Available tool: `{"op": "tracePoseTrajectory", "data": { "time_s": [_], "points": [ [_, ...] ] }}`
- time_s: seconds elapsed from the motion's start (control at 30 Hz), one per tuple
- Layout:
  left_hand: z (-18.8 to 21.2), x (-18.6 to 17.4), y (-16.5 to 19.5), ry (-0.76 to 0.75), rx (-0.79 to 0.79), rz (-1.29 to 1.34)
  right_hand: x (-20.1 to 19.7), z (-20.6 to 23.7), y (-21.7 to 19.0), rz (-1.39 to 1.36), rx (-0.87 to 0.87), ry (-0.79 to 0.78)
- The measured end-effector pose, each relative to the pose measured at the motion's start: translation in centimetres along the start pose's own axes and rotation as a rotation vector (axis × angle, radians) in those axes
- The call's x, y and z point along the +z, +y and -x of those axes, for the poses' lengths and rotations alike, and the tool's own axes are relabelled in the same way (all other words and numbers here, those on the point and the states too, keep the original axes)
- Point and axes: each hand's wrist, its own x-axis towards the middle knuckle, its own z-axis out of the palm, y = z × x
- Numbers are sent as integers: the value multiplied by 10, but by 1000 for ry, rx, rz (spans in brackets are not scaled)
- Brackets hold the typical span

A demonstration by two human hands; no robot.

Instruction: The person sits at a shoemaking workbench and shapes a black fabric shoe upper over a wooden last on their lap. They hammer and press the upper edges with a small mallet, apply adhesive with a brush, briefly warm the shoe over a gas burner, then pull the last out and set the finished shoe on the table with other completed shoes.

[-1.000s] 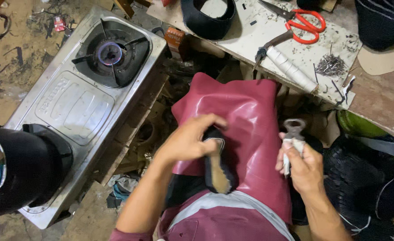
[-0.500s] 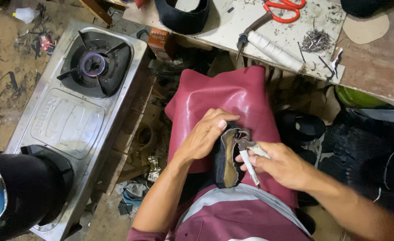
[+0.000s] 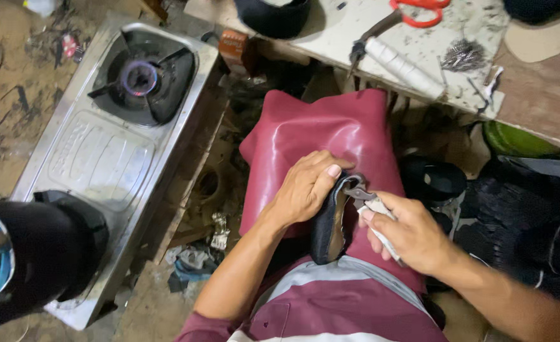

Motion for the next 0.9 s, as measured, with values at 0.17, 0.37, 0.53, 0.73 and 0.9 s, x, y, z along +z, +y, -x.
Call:
{"op": "tracePoseTrajectory", "data": {
  "time_s": [0.17, 0.37, 0.53, 0.73, 0.9],
  "points": [
    [9, -1, -8, -20, -34, 105, -4, -3, 15, 306, -86, -10],
    [6, 6, -17, -54, -38, 151, -8, 1, 23, 649, -467, 126],
    [12, -1, -25, -34, -58, 243, -3, -2, 20, 373, -261, 7],
    [14, -4, -29, -20, -36, 230, 4, -4, 18, 161, -215, 25],
    [18, -6, -35, 4, -72, 247, 14, -7, 19, 191, -186, 42]
  ]
}}
